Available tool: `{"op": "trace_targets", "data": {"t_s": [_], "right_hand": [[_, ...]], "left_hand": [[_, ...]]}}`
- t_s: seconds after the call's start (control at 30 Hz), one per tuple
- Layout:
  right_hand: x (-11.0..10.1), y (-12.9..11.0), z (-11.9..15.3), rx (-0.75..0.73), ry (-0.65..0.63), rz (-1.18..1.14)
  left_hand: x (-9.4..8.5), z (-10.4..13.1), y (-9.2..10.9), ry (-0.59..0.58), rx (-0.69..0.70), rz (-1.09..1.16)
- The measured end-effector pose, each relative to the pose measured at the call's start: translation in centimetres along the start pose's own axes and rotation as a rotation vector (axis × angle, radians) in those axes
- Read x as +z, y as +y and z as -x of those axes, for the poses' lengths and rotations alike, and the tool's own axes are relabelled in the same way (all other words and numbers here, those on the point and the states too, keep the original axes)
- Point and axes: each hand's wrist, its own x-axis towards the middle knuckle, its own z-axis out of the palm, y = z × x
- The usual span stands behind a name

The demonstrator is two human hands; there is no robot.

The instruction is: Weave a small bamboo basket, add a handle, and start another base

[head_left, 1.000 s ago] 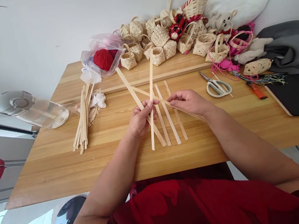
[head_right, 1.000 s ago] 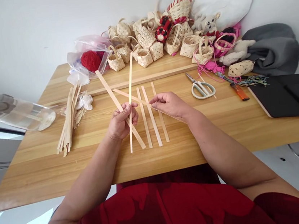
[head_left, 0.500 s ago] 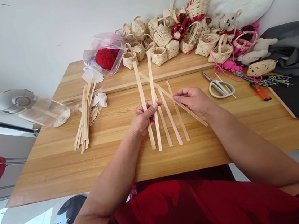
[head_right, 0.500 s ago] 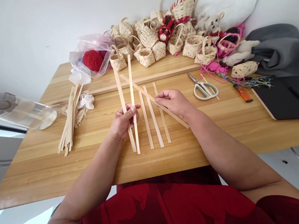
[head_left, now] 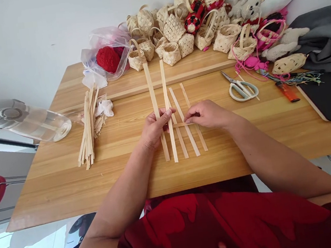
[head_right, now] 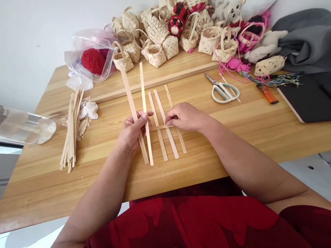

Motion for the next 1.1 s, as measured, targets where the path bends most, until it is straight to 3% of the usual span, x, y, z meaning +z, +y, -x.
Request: {"op": "trace_targets", "data": {"t_s": [0.23,0.4,0.57,0.8,0.87,0.97,1.1], "right_hand": [[-0.3,0.2,0.1,-0.091,0.016,0.084],[-1.5,0.2,0.4,-0.007,0.251,0.081],[-1.9,0.9,0.4,0.019,0.381,0.064],[-3.8,0.4,0.6,0.034,0.628,-0.17],[-4.5,-0.5,1.4,0.039,0.611,-0.151],[-4.8,-1.3,3.0,0.063,0.439,-0.054],[-3.4,-0.5,4.3,0.061,0.227,0.038]], "left_hand": [[-0.1,0.0,-0.1,0.026,-0.045,-0.033],[-0.3,-0.1,0.3,0.067,-0.043,-0.046],[-0.8,-0.4,1.1,0.174,0.035,-0.094],[-2.1,-0.9,2.4,0.357,0.065,-0.095],[-2.5,-0.9,2.8,0.364,0.068,-0.08],[-2.8,-0.9,3.4,0.345,0.027,-0.113],[-3.2,-0.7,3.9,0.358,0.034,-0.109]]}}
